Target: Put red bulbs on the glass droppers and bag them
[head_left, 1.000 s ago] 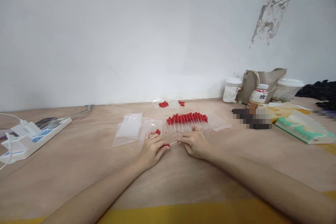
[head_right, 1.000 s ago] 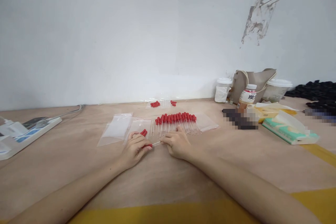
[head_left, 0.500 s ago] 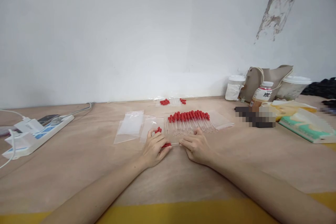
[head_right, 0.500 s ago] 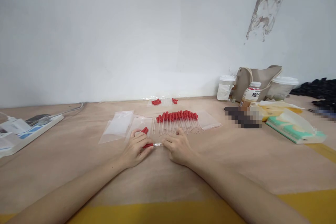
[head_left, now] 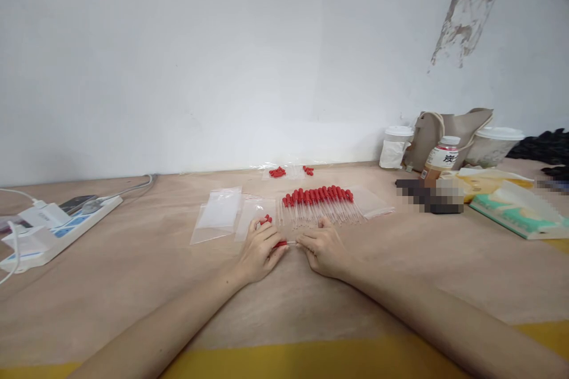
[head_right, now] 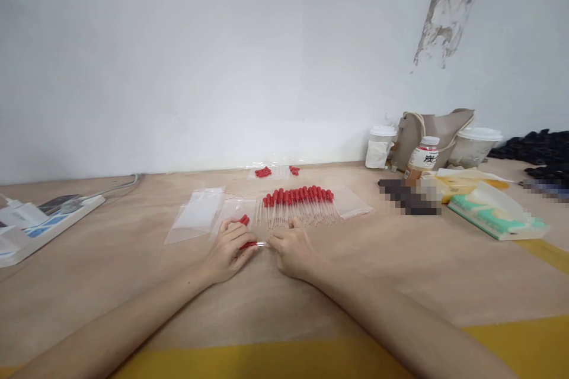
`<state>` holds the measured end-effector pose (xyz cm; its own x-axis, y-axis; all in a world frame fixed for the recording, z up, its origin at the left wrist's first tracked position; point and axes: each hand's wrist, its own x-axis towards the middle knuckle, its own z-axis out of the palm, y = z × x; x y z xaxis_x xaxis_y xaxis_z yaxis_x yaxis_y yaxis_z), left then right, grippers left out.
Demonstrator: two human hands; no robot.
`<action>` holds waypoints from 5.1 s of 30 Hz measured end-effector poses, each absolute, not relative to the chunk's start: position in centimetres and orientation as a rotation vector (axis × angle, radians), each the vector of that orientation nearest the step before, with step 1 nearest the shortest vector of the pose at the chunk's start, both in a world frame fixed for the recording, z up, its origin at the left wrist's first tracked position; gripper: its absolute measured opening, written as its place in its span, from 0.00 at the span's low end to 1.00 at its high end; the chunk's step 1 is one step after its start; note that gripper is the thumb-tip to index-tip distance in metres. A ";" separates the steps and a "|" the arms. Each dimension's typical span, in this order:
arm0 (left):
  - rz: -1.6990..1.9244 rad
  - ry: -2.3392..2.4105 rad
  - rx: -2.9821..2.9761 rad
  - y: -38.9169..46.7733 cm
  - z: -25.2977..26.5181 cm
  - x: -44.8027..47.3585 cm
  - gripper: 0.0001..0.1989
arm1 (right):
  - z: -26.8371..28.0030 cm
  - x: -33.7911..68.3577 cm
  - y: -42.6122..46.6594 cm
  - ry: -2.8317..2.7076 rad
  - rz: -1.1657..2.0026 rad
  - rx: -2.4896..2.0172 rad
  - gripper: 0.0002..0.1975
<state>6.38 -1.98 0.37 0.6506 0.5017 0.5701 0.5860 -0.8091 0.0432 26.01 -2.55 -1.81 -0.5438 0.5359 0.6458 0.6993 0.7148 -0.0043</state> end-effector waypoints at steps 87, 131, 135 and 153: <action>-1.669 -1.548 -2.846 -1.3 -1.1 6.5 0.05 | -1.1 27.7 -3.4 -2.137 -0.011 -1.113 0.11; -0.954 -1.060 -2.970 -2.4 0.4 6.5 0.11 | -0.5 27.7 -3.6 -2.325 -0.239 -1.091 0.11; -0.925 -1.014 -2.902 -1.8 0.4 6.5 0.10 | -0.7 27.3 -3.5 -2.290 -0.149 -1.133 0.12; -0.887 -0.899 -2.856 -0.2 1.1 4.6 0.08 | 1.3 26.6 -4.7 -2.346 -0.184 -1.177 0.11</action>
